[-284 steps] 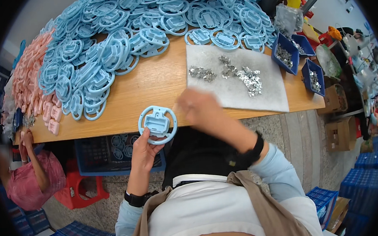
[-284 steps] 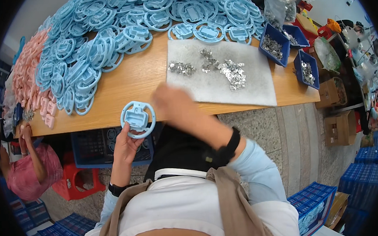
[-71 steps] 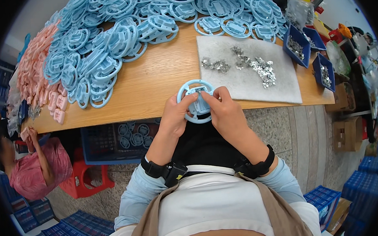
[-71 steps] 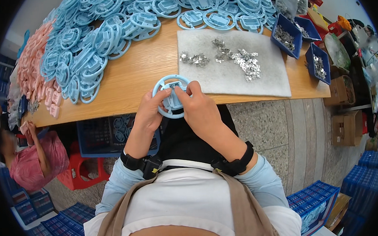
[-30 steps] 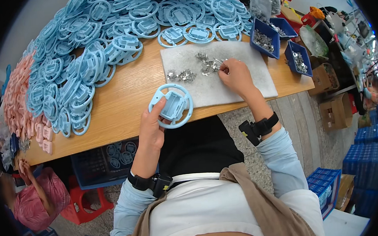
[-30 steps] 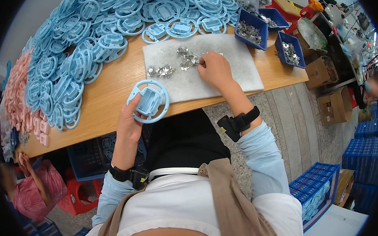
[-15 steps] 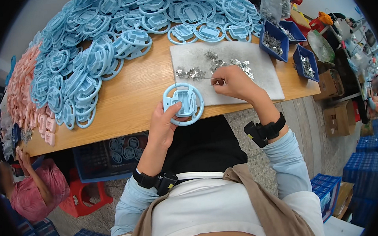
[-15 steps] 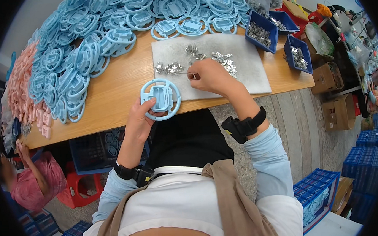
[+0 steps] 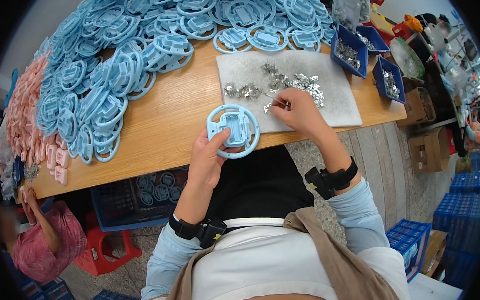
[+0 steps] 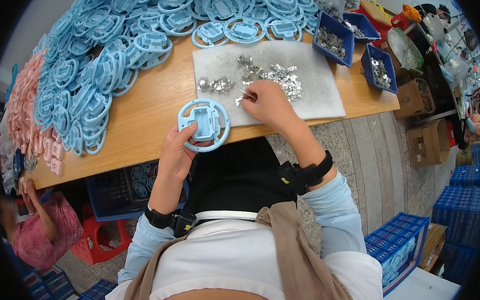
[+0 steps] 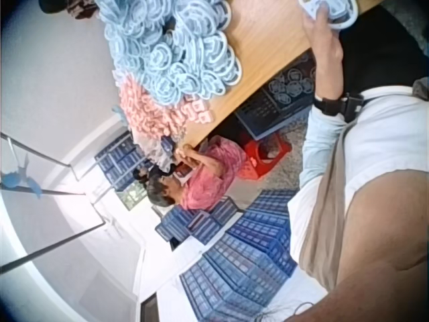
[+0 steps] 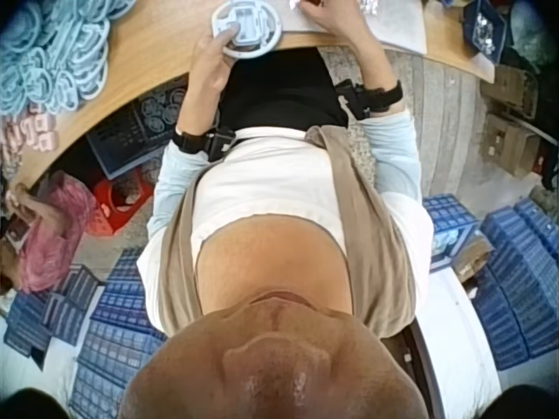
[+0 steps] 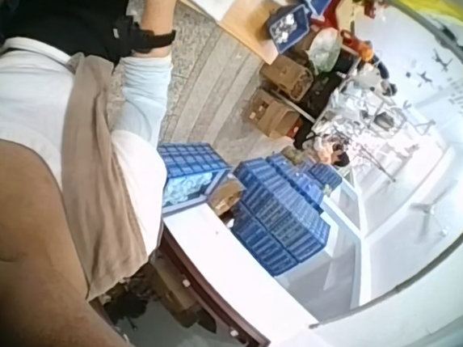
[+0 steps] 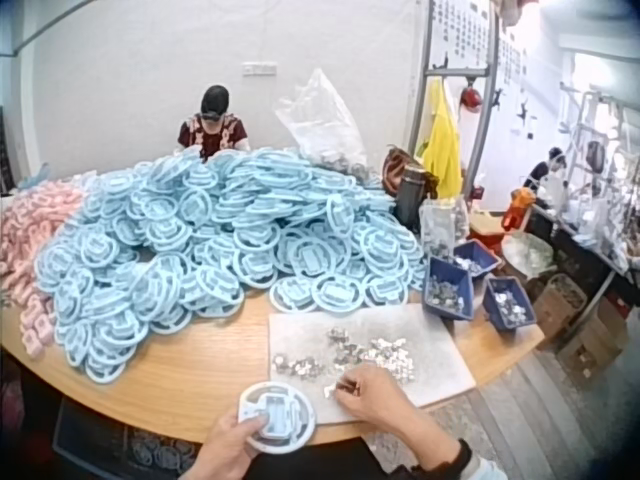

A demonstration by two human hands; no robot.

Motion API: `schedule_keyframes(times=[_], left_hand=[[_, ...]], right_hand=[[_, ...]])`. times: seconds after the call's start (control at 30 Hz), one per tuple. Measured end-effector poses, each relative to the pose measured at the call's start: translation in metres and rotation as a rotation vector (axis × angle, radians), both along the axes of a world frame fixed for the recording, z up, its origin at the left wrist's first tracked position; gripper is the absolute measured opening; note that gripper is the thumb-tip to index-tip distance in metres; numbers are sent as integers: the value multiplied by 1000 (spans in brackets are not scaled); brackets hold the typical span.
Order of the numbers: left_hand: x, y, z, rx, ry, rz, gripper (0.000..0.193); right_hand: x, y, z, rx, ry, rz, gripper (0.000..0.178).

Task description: The person is assembling small silver metal components into larger light blue circular plastic housings.

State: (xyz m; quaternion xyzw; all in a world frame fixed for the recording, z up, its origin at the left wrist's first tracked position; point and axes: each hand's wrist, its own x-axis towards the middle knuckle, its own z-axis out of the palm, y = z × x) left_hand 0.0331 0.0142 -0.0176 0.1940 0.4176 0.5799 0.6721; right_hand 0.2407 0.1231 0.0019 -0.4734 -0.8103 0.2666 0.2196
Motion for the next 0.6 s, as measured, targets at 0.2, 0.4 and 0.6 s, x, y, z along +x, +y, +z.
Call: schedule_keyframes(times=[0.2,0.4,0.6], left_hand=[[1,-1,2,12,5,11,30],[2,-1,2,22,-11,1,31],[2,0,-3,40,-15,13,32]], right_hand=[[-11,-9,-7,254,-24,80,10],[-11,-11,3,270,-62,123,13],[-19,-10,8,62,173,139,8]])
